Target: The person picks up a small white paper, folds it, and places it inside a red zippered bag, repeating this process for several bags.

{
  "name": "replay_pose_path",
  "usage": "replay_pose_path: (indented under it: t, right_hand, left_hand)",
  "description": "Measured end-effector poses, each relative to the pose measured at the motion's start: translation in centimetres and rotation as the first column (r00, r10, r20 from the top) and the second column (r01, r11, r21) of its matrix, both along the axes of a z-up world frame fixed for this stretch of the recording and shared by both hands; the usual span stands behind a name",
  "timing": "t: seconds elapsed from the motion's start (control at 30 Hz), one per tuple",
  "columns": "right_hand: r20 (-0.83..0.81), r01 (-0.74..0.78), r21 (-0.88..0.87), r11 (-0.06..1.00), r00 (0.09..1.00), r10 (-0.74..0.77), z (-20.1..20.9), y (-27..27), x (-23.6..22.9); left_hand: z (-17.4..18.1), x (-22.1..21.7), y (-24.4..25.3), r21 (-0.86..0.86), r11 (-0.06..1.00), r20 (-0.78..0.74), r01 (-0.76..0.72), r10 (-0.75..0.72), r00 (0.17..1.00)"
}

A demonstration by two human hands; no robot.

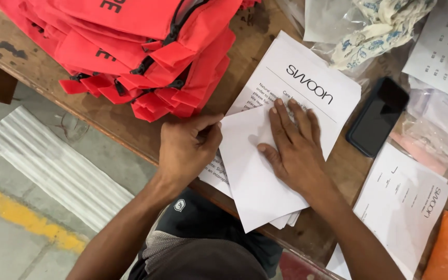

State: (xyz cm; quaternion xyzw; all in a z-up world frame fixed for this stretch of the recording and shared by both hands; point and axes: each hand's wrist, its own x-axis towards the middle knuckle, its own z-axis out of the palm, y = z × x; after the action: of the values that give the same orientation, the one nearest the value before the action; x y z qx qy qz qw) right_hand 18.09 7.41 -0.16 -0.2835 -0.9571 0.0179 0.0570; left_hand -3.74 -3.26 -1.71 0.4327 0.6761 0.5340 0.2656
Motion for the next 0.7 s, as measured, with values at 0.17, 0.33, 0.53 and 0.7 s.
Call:
replay_pose_path:
  t: [0.17,0.33,0.53,0.7]
  right_hand:
    - [0.013,0.073,0.033,0.997,0.997,-0.074,1.3,-0.8,-0.1]
    - [0.118,0.104,0.082,0.991,0.987,-0.113,2.0,-2.7,2.0]
    - [0.231,0.146,0.069,0.987,0.96,-0.158,2.1,-8.1,6.9]
    - [0.247,0.087,0.118,0.989,0.962,-0.114,1.2,-12.9,12.6]
  left_hand:
    - [0.6,0.1,0.2,-0.052,0.999,-0.032,0.002,-0.004,0.999]
    - [0.7,0.2,0.2,-0.046,0.999,-0.039,-0.018,0.016,0.999]
    - [1.0,0.3,0.2,-0.058,0.998,-0.011,-0.004,0.003,1.0]
    - [0.8,0.1,0.2,-0.054,0.998,-0.065,-0.019,0.016,0.998]
